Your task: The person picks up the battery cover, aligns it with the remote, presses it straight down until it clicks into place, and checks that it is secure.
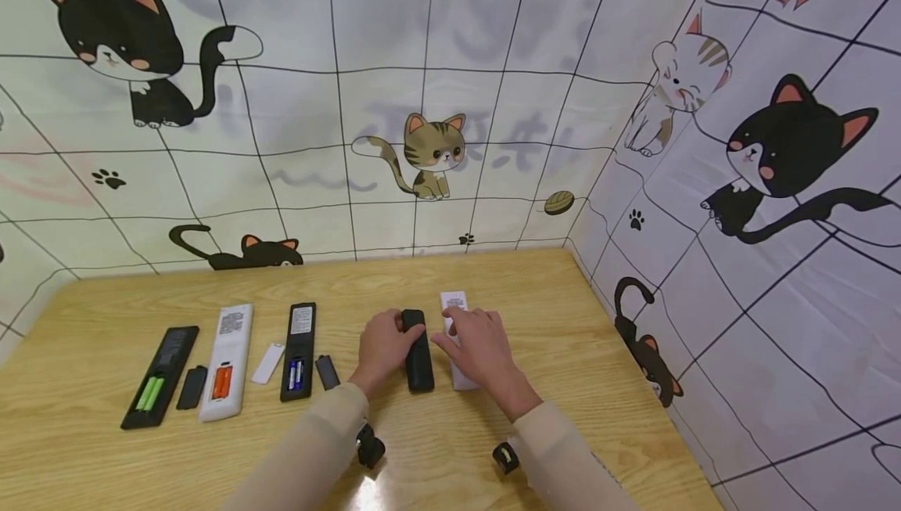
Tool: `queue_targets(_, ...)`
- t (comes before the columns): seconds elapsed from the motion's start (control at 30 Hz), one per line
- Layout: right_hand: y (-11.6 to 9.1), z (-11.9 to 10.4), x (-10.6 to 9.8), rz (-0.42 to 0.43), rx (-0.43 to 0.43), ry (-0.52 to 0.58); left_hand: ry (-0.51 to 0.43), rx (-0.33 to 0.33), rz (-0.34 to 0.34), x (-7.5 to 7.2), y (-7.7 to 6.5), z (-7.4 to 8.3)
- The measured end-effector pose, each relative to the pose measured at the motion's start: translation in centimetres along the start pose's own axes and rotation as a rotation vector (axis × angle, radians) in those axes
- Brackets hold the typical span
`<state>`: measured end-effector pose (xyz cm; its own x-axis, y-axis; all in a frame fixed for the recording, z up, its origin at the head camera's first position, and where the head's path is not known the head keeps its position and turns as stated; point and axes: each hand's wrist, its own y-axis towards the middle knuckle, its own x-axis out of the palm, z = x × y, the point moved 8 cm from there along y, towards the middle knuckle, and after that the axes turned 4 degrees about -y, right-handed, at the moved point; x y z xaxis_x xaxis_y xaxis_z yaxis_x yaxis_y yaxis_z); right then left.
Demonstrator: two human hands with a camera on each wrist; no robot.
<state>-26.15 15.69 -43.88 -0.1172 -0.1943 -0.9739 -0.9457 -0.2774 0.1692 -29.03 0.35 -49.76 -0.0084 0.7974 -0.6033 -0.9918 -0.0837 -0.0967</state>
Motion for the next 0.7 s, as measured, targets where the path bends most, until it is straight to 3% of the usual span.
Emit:
queue_targets(0.27, -0.05, -0.01, -0.02, 0.006, 0.001, 0.009, 0.079, 0.02, 0.025, -0.1, -0.27, 0.4)
queue_targets(0.5, -0.07, -0.16, -0.02, 0.012, -0.015, -0.002, 0.073, 0.023, 0.034, -0.11, -0.33, 0.33)
queue_targets(0.7, 0.04, -0.34, 0.16, 0.004, -0.019, 0.012, 0.063, 0.066, 0.061, -0.73, -0.19, 0.34)
